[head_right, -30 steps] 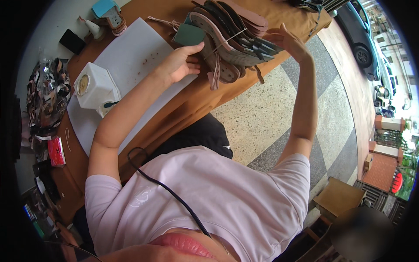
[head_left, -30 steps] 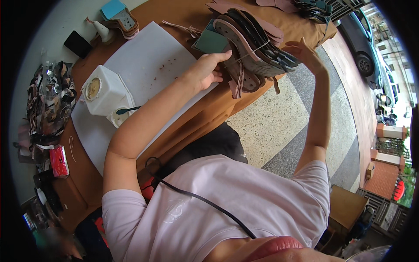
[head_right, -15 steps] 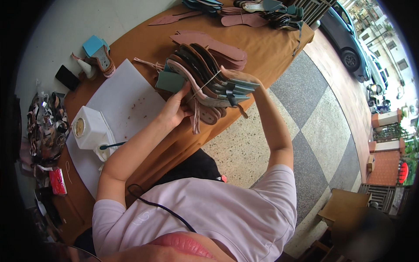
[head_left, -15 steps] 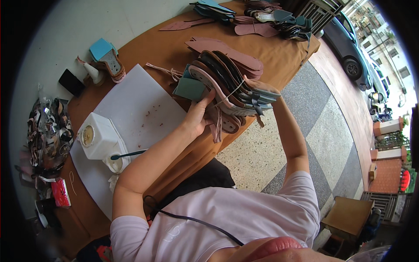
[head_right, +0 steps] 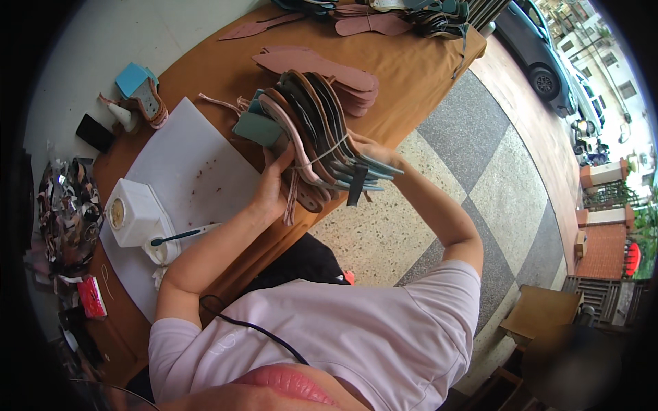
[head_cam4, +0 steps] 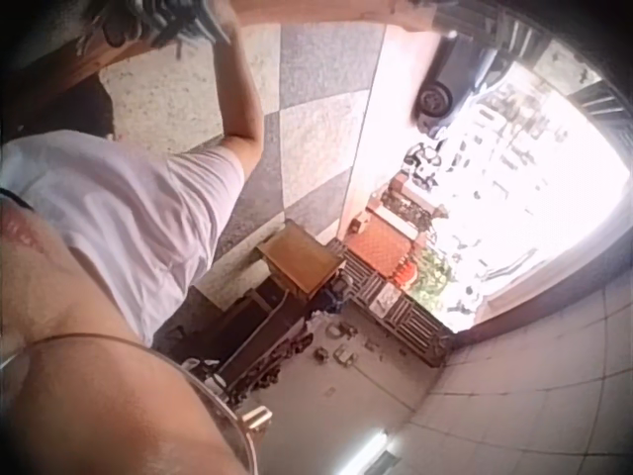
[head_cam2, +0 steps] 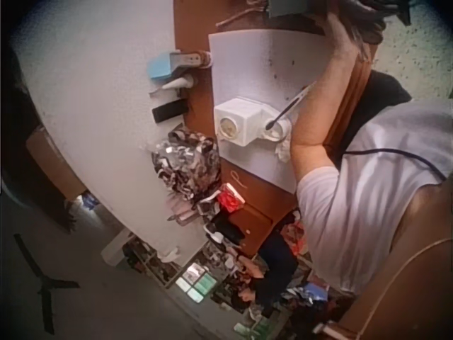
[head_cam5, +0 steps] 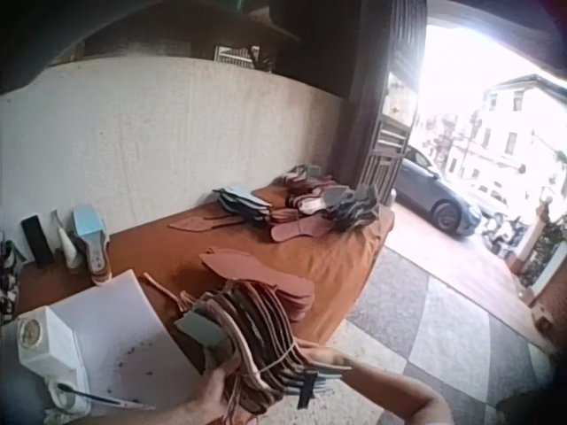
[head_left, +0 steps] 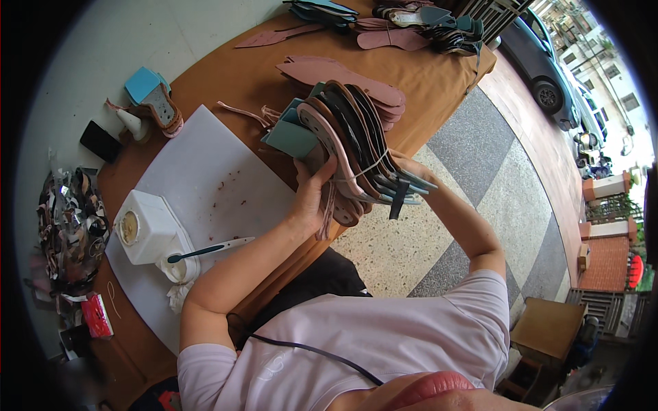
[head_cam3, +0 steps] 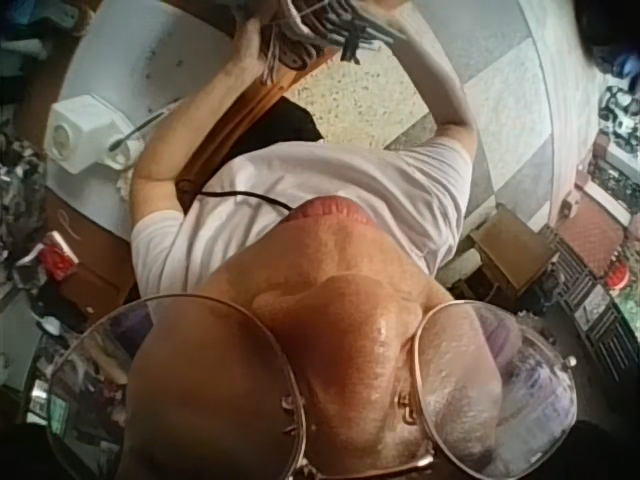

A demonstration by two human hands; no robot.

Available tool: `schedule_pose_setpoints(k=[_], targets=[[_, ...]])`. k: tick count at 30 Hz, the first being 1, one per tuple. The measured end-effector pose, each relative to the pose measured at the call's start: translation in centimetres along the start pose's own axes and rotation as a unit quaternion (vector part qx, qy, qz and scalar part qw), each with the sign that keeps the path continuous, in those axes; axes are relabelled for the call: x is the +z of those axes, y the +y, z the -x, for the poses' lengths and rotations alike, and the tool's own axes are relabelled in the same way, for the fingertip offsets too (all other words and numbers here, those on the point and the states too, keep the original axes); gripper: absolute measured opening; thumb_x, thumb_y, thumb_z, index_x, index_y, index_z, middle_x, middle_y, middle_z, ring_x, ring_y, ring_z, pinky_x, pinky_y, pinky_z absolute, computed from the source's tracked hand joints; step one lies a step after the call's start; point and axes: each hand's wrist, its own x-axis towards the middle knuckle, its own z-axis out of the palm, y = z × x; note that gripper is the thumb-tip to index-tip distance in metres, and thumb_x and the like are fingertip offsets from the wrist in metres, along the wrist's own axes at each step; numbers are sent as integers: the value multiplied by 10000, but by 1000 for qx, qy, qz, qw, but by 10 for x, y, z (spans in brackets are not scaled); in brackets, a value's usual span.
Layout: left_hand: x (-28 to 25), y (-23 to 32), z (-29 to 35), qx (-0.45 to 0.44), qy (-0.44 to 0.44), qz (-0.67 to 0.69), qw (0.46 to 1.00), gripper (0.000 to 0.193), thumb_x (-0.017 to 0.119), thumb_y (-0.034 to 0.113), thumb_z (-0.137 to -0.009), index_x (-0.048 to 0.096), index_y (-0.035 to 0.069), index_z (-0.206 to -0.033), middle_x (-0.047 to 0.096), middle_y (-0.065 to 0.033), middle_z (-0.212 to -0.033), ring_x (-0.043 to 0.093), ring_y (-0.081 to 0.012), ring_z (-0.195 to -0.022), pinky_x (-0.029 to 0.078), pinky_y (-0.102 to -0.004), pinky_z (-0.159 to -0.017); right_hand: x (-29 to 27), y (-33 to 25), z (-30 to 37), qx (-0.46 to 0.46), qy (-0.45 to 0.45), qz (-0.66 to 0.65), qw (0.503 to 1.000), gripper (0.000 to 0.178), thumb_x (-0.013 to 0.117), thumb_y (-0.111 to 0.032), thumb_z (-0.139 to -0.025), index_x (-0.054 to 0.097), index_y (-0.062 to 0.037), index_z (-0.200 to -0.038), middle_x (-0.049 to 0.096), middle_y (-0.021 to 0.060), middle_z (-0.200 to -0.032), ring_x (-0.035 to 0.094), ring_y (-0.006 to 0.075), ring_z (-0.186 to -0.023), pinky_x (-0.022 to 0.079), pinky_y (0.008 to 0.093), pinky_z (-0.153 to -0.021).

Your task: Applying adhesive and assembling shoe components.

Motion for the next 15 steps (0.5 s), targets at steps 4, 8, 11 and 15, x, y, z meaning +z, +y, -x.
schedule_pose_setpoints(k=[4, 8, 11, 15], targets=[[11, 8, 16, -41, -24, -21, 999, 540, 553, 151, -787, 235, 227, -1216, 442, -22, -1094, 473, -160, -970, 433, -324, -797, 14, 27, 25, -88, 33, 22, 995, 462, 438, -180, -858, 248, -84, -1268, 479, 35, -1065, 494, 80, -891, 438, 223, -730], [40, 13, 17, 51, -91, -158, 982, 650, 626, 145, -721, 177, 63, -1183, 392, -118, -1105, 458, -195, -972, 446, -298, -757, 8, 58, 61, -120, 87, 76, 986, 495, 459, -212, -848, 240, -85, -1274, 424, 76, -1150, 501, 156, -915, 440, 274, -770], [63, 19, 4, -4, -101, -204, 974, 704, 646, 169, -708, 163, -6, -1189, 393, -142, -1101, 432, -215, -1003, 422, -305, -799, 1, 50, 60, -163, 94, 64, 980, 503, 460, -214, -847, 231, -87, -1277, 419, 78, -1154, 500, 162, -918, 439, 279, -772], [91, 21, -29, -41, -185, -254, 948, 645, 628, 155, -738, 229, 6, -1222, 435, -117, -1130, 447, -187, -1021, 392, -281, -853, -12, 36, 54, -218, 91, 54, 970, 513, 462, -217, -846, 218, -90, -1280, 412, 81, -1160, 498, 169, -922, 439, 284, -775]])
